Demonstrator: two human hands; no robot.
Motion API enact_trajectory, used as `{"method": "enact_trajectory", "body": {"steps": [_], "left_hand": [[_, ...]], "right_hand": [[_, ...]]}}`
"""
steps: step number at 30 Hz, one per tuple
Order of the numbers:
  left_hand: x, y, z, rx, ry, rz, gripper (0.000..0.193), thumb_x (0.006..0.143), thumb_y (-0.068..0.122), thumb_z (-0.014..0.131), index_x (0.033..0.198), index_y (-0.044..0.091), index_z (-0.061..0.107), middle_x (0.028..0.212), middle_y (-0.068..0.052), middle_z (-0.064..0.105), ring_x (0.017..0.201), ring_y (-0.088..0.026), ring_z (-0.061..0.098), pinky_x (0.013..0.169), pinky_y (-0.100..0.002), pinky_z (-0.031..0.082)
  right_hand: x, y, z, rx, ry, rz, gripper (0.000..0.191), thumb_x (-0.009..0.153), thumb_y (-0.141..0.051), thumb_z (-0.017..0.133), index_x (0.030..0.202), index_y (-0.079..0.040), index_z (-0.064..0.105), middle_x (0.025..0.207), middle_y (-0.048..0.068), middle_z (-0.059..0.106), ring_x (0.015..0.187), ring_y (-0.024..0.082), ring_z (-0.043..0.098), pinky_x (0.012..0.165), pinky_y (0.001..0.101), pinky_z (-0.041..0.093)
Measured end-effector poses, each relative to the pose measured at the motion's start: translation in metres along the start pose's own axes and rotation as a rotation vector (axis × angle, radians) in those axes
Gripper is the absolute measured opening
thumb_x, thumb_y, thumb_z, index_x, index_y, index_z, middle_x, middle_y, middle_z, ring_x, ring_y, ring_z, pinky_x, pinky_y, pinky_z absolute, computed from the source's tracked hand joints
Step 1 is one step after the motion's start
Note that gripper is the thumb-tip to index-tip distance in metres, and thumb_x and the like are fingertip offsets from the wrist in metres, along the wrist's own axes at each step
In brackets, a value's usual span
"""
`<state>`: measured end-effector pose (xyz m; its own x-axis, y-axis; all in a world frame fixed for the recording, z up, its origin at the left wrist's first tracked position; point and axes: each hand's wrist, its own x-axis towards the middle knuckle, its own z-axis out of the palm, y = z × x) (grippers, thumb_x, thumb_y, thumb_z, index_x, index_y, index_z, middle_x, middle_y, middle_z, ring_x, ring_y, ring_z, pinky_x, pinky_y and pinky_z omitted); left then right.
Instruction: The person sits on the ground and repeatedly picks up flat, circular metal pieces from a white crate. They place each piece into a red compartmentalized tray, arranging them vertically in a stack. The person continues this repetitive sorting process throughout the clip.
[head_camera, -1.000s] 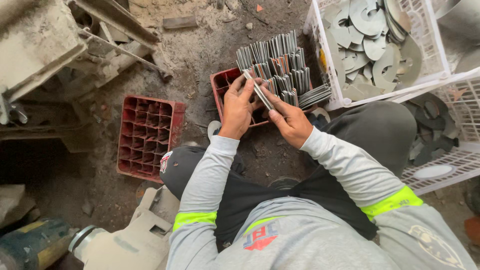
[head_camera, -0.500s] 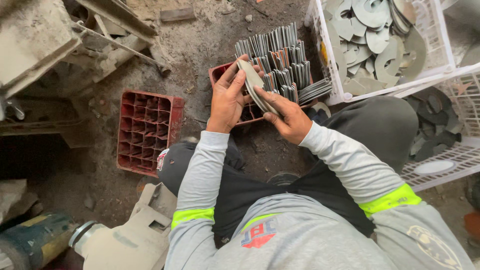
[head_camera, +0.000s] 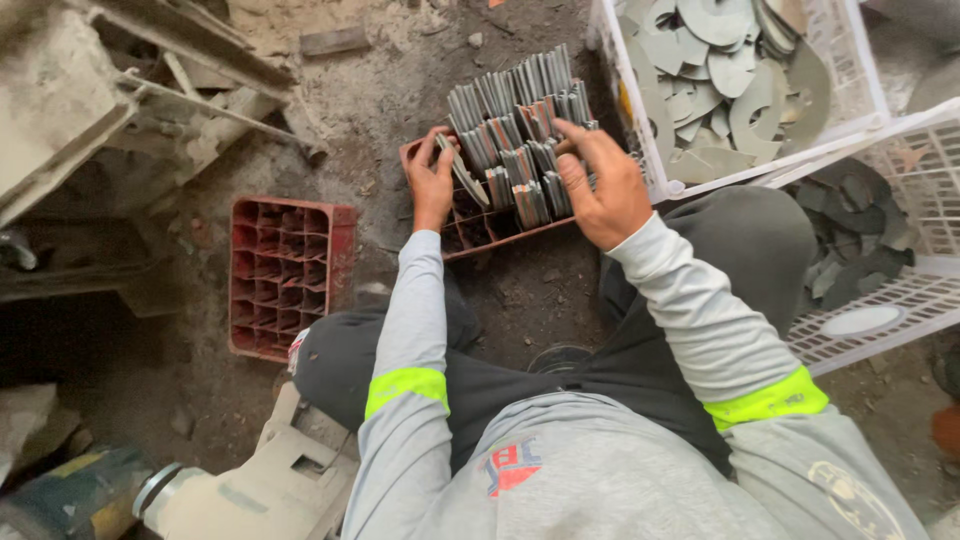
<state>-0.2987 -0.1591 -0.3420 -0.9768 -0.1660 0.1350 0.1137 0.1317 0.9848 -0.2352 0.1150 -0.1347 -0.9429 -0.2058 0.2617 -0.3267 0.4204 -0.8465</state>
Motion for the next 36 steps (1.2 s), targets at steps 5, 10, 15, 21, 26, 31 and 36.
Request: {"method": "enact_trajectory", "body": {"steps": [5, 10, 15, 21, 26, 31, 36], "left_hand": [[-0.021, -0.049, 0.023, -0.079, -0.065, -0.12, 0.038, 0.099, -0.008, 0.058, 0.135, 0.0, 0.061, 0.126, -0.009, 0.069, 0.119, -0.016, 0.064, 0.104, -0.028, 0.048], [-0.049, -0.061, 0.049, -0.077, -0.026, -0.233, 0.039, 0.1, -0.009, 0.055, 0.137, 0.004, 0.061, 0.129, -0.009, 0.065, 0.116, -0.016, 0.062, 0.1, -0.027, 0.047], [-0.074, -0.058, 0.069, 0.038, 0.104, -0.266, 0.039, 0.102, -0.004, 0.052, 0.139, 0.008, 0.058, 0.137, -0.011, 0.065, 0.124, -0.018, 0.063, 0.104, -0.031, 0.05], [-0.067, -0.053, 0.051, 0.198, -0.091, -0.232, 0.05, 0.09, -0.004, 0.062, 0.139, 0.006, 0.058, 0.134, -0.018, 0.067, 0.127, -0.03, 0.063, 0.107, -0.039, 0.047], [-0.045, -0.058, 0.032, 0.42, -0.263, -0.27, 0.045, 0.093, 0.005, 0.068, 0.138, 0.009, 0.064, 0.133, -0.019, 0.069, 0.128, -0.035, 0.066, 0.107, -0.039, 0.05], [-0.026, -0.06, 0.036, 0.48, -0.41, 0.035, 0.054, 0.082, 0.011, 0.079, 0.131, -0.003, 0.06, 0.127, -0.026, 0.065, 0.118, -0.044, 0.062, 0.1, -0.045, 0.048], [-0.029, -0.055, 0.047, 0.521, -0.381, 0.011, 0.038, 0.089, 0.019, 0.08, 0.119, -0.001, 0.069, 0.121, -0.021, 0.072, 0.113, -0.038, 0.068, 0.098, -0.043, 0.053]], "right_hand": [[-0.002, 0.009, 0.0, -0.009, -0.07, 0.032, 0.039, 0.11, -0.02, 0.056, 0.142, 0.002, 0.057, 0.109, 0.018, 0.067, 0.102, 0.033, 0.067, 0.092, 0.0394, 0.053], [0.006, 0.021, 0.001, -0.037, -0.119, 0.029, 0.039, 0.11, -0.021, 0.056, 0.142, 0.002, 0.056, 0.113, 0.021, 0.067, 0.101, 0.035, 0.068, 0.089, 0.0411, 0.053], [0.013, 0.024, 0.007, -0.009, -0.168, 0.065, 0.039, 0.109, -0.021, 0.056, 0.141, 0.001, 0.055, 0.111, 0.02, 0.067, 0.098, 0.035, 0.068, 0.086, 0.0414, 0.054], [0.017, 0.024, 0.005, -0.07, -0.162, 0.049, 0.04, 0.106, -0.018, 0.059, 0.141, 0.0, 0.055, 0.111, 0.021, 0.066, 0.097, 0.038, 0.067, 0.085, 0.0425, 0.054], [0.017, 0.023, 0.007, -0.053, -0.196, 0.081, 0.043, 0.103, -0.016, 0.062, 0.142, 0.0, 0.055, 0.111, 0.022, 0.066, 0.095, 0.038, 0.067, 0.084, 0.0429, 0.054], [0.013, 0.024, 0.008, -0.056, -0.169, -0.014, 0.043, 0.102, -0.013, 0.064, 0.141, -0.001, 0.054, 0.117, 0.023, 0.066, 0.099, 0.039, 0.067, 0.086, 0.0435, 0.055], [0.003, 0.029, 0.005, -0.083, -0.209, 0.046, 0.045, 0.1, -0.013, 0.066, 0.141, -0.001, 0.053, 0.117, 0.023, 0.066, 0.102, 0.041, 0.067, 0.087, 0.046, 0.054]]}}
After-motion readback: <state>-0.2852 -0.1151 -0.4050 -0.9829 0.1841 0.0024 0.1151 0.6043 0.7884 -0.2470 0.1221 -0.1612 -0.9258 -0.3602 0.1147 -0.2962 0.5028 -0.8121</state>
